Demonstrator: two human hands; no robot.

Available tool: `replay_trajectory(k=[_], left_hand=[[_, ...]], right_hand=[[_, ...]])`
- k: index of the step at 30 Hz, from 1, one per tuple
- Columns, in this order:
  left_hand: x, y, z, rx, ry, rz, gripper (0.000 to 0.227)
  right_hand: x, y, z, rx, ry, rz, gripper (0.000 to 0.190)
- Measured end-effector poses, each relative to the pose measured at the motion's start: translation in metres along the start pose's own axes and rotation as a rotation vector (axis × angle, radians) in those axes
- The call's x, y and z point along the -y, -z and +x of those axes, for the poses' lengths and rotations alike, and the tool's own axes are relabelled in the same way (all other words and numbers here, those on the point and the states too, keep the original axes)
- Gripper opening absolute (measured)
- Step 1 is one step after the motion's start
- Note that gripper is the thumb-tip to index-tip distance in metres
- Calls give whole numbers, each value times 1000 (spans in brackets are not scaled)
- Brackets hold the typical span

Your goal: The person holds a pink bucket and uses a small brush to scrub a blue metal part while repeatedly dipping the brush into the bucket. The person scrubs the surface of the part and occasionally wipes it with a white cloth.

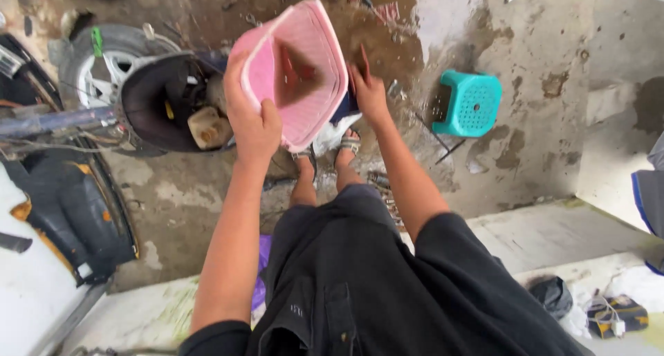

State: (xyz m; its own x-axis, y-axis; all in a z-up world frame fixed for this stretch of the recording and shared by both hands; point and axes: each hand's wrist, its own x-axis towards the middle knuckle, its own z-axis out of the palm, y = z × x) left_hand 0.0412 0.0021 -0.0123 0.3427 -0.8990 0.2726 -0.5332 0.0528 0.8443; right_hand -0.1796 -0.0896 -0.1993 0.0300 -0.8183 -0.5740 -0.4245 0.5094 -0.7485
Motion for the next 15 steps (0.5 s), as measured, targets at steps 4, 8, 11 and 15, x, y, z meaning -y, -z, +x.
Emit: replay_trajectory(k=[4,8,11,15], left_hand=[[-3,1,5,-8,72,36,67],[-12,-2,-3,-4,58,5,70],[-5,-6,-1,-20,2,0,70],[-9,-6,2,-14,0,2,67]], right_hand=[[7,-2,-10,72,-200,178,48],[32,3,1,55,-229,141,52],[3,7,-18,59,-192,162,53],[-3,-1,5,22,-59,84,58]])
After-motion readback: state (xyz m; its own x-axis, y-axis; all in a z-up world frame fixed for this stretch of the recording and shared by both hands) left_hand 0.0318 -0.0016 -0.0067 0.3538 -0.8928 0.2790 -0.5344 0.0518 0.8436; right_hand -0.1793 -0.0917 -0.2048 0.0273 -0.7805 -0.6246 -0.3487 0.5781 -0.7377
